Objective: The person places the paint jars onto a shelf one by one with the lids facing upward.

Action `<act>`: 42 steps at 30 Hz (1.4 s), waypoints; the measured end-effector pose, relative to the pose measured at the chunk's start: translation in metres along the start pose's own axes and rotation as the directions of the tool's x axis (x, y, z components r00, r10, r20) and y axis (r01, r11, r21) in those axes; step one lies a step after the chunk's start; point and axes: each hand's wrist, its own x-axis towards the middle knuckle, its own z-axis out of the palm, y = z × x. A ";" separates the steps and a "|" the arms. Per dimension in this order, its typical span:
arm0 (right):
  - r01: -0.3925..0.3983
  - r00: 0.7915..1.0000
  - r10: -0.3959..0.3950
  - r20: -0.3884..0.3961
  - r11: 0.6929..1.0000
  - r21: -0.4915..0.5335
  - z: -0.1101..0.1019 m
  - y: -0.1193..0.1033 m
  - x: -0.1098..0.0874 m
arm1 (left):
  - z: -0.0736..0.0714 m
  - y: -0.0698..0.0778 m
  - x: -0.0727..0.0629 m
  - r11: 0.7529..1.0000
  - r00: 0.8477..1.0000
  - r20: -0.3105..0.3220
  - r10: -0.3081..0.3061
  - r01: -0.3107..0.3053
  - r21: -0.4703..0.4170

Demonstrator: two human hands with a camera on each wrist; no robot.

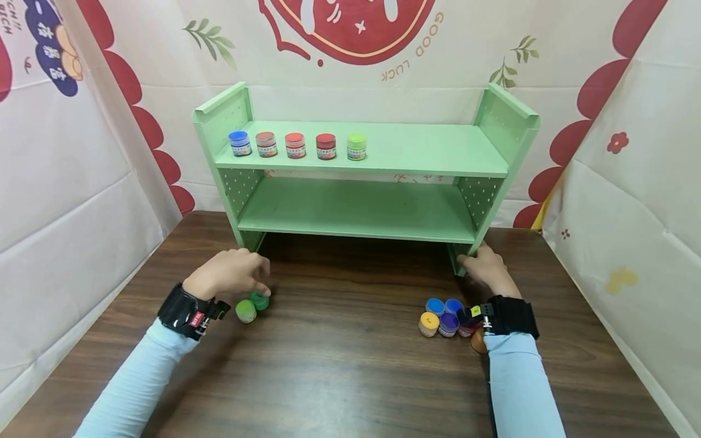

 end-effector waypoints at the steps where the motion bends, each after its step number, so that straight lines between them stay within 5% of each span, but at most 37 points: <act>1: 0.001 1.000 -0.001 0.003 1.000 0.004 0.000 0.000 0.000 | 0.002 0.001 0.000 1.000 0.999 0.032 -0.024 0.023 0.006; 4: 0.004 1.000 -0.004 0.006 1.000 0.000 -0.001 -0.001 0.001 | 0.005 0.003 0.000 0.997 0.992 0.096 -0.081 0.081 0.005; 9: 0.020 1.000 -0.020 0.003 1.000 -0.010 -0.003 -0.003 0.001 | 0.008 0.002 0.002 0.996 0.991 0.107 -0.084 0.087 -0.018; 17: 0.028 1.000 -0.028 -0.004 0.999 -0.029 -0.006 -0.004 0.002 | 0.011 0.003 0.007 1.000 0.999 0.030 0.011 -0.010 -0.026; 23: 0.031 0.999 -0.032 -0.010 0.998 -0.059 -0.007 0.000 0.002 | 0.014 0.007 0.010 0.993 0.991 -0.064 0.114 -0.113 0.019; 30: 0.032 0.999 -0.033 -0.016 0.998 -0.062 -0.007 0.002 0.002 | 0.014 0.007 0.013 0.995 0.989 -0.123 0.082 -0.075 0.058; 37: 0.024 1.000 -0.024 0.001 0.999 -0.032 -0.004 0.005 0.003 | 0.021 0.008 0.017 0.989 0.981 -0.127 0.145 -0.142 0.030; 42: 0.031 1.000 -0.031 0.000 0.998 -0.050 -0.002 0.004 0.003 | 0.025 0.008 0.016 0.991 0.982 -0.134 0.136 -0.134 0.027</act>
